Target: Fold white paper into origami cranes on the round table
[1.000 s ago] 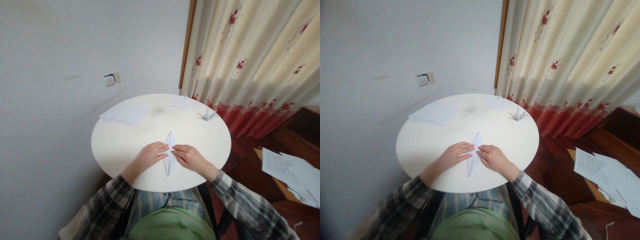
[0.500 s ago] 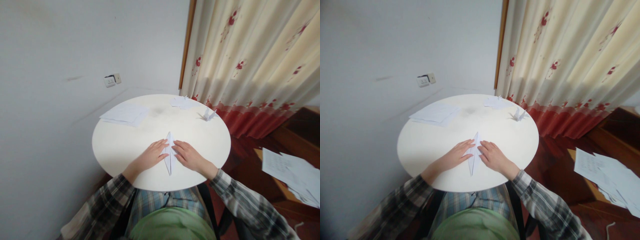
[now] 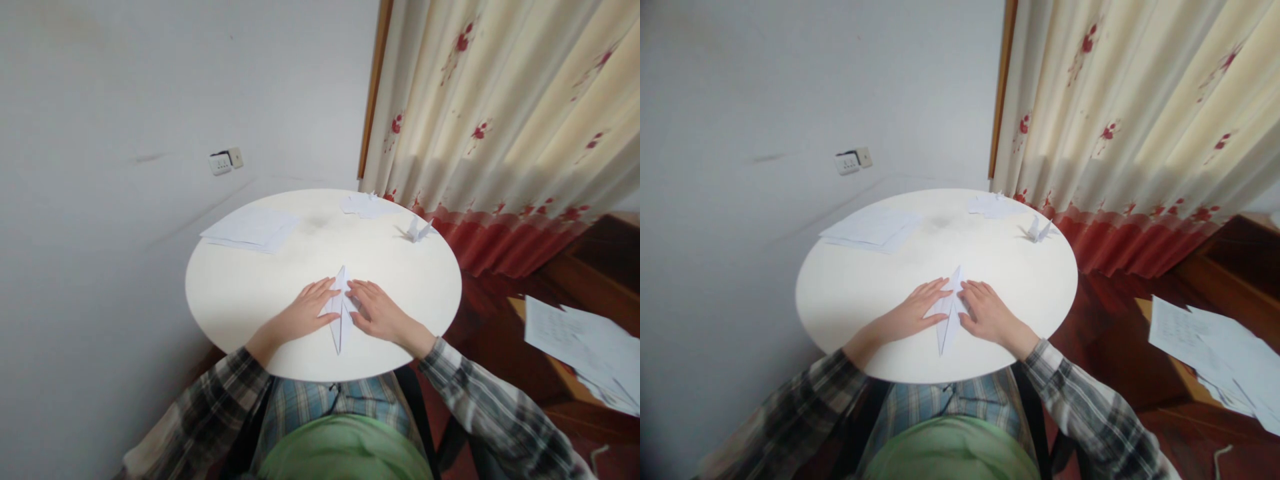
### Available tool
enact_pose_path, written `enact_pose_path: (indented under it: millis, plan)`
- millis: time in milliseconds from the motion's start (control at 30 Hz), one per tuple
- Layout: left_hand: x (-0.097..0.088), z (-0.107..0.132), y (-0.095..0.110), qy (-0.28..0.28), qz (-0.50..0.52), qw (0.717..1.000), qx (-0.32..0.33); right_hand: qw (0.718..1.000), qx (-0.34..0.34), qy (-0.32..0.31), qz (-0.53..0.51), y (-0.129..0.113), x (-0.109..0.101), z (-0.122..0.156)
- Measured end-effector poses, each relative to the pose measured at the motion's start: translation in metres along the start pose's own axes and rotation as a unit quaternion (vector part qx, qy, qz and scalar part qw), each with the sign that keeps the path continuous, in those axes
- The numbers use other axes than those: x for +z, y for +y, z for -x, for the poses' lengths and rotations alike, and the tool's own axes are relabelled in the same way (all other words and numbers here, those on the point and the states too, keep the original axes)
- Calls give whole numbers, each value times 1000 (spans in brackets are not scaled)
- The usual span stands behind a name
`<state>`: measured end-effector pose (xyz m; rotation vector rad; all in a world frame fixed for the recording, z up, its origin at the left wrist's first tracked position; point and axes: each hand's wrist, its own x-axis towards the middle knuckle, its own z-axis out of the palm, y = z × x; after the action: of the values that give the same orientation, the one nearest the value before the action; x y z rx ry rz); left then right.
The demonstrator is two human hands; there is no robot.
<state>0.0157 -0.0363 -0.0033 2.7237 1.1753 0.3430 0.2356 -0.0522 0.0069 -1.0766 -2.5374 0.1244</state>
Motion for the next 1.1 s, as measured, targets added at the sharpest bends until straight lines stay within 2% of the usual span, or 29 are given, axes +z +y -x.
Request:
enact_pose_path:
  millis: [267,433,600,800,933,1100]
  plan:
    - [-3,-8,-5,90,4,996,21,997,-36,66,-14,1,1,0]
    - [-11,-8,1,91,18,995,33,994,-57,86,-25,-2,-2,-2]
    - [-15,-6,10,105,7,993,48,993,-78,79,-47,-3,-3,-3]
    - [-8,-7,6,106,4,991,81,995,-53,68,-58,-4,-4,-3]
    - [-5,-8,2,112,17,988,104,995,-60,73,-44,-4,-3,-3]
    - [-6,-7,4,108,23,989,98,994,-68,78,-22,-3,0,-4]
